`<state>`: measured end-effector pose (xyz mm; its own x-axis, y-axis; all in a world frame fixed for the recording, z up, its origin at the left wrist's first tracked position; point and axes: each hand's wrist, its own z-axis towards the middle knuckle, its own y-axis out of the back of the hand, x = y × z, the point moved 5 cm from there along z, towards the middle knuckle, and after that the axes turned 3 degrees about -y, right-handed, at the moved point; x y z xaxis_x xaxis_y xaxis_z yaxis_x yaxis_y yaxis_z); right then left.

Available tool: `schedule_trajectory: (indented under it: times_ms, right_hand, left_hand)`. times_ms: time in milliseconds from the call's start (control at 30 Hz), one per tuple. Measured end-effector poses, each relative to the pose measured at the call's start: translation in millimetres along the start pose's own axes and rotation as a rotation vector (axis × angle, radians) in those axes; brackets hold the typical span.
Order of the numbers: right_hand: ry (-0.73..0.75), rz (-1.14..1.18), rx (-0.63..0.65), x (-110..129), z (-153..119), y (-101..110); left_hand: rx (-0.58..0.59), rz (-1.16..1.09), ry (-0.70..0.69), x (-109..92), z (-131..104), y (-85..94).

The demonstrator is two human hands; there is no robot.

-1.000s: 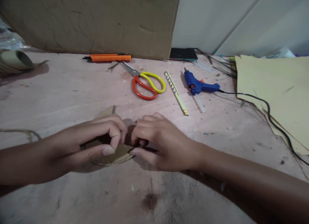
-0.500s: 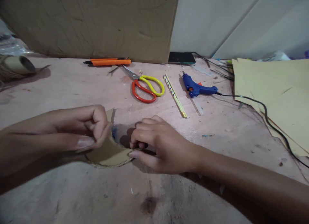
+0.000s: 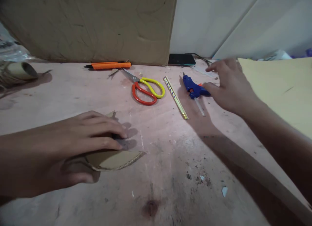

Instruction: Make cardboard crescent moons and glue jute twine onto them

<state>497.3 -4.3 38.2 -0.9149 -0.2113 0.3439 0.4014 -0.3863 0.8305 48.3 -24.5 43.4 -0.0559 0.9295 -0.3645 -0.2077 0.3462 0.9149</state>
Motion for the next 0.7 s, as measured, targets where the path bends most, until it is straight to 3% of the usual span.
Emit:
schedule_trajectory:
  times_ms: [100,233,367,533,700]
  right_hand:
    - [-0.009,-0.012,0.052,-51,-7,-6]
    - [0.044,0.005,0.081,-58,-25,-29]
    - [0.058,0.029,0.051,-35,-42,-39]
    - [0.08,0.033,0.011,10,-55,-26]
    - [0.076,0.0,-0.034,66,-63,-21]
  left_hand:
    - [0.077,0.049,0.017,3,-1,-8.1]
    - [0.024,0.315,0.109,14,-8,-2.6]
    - [0.0,0.517,0.254,3,-21,-12.6]
    - [-0.156,0.45,0.357,-29,-28,-25.4]
    - [0.024,0.32,0.384,-37,-27,-35.0]
